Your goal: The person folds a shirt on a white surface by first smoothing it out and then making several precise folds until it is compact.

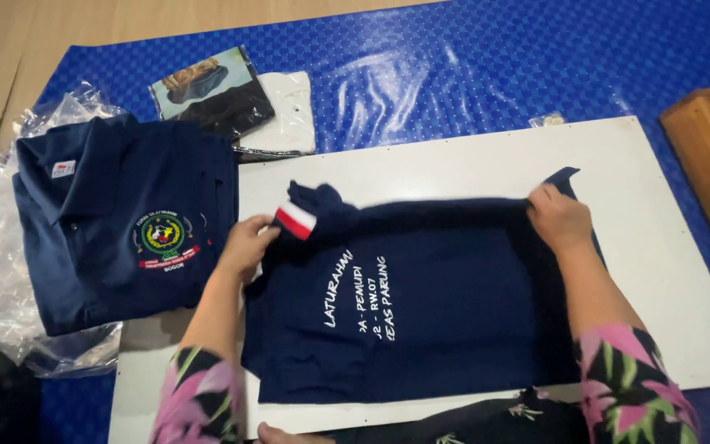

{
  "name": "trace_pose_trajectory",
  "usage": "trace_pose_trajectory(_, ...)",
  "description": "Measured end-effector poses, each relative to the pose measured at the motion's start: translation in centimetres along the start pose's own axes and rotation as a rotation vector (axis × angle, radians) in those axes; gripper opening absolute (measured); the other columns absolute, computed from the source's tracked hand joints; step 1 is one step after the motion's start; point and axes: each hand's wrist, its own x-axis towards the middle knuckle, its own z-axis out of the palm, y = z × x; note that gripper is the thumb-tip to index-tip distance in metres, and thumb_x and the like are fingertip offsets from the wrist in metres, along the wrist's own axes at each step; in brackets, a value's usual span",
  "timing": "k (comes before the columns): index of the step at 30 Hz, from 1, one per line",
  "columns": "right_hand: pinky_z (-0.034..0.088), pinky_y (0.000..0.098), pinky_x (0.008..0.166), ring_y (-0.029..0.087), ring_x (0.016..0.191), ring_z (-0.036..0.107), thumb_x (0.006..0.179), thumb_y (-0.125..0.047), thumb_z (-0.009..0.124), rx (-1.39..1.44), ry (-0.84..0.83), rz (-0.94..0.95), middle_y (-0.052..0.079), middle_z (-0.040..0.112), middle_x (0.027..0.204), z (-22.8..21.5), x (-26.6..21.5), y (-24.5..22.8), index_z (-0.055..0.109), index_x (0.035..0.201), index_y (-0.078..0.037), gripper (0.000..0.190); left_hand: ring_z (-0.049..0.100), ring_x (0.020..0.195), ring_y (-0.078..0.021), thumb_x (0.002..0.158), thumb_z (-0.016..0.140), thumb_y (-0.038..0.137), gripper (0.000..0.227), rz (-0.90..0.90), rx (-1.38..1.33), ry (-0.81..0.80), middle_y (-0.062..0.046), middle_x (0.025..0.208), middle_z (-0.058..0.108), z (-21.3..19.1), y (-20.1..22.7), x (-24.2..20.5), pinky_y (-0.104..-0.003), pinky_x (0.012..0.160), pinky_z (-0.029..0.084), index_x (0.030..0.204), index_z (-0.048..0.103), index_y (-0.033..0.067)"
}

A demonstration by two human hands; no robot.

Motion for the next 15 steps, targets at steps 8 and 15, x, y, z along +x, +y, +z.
trace_pose_trajectory(8, 0.037, 0.0392, 0.042, 0.022, 0.058, 0.054, 0.094, -0.018, 0.066, -0.11, 0.133, -0.058, -0.002, 0.056, 0.09, -3.4, -11.1, 2.9, 0.06, 0.085, -0.022, 0.012, 0.07, 0.099, -0.0215, 0.071, 0.057, 0.007, 0.029, 0.222, 0.831, -0.337, 0.008, 0.087, 0.075, -1.3, -3.2, -8.5, -0.049, 0.109, 0.033, 0.081, 0.077, 0.0255)
trace_pose_trajectory(15, 0.049, 0.0271, 0.058, 0.015, 0.06, 0.059, 0.091, -0.024, 0.06, -0.224, 0.143, -0.047, -0.01, 0.057, 0.085, -3.0, -13.6, 3.0, 0.058, 0.091, -0.031, 0.007, 0.064, 0.127, -0.0268, 0.091, 0.062, 0.01, 0.023, 0.028, 0.725, -0.14, -0.008, 0.129, 0.072, 0.1, -8.4, -9.5, -0.042, 0.118, 0.041, 0.109, 0.075, 0.0162)
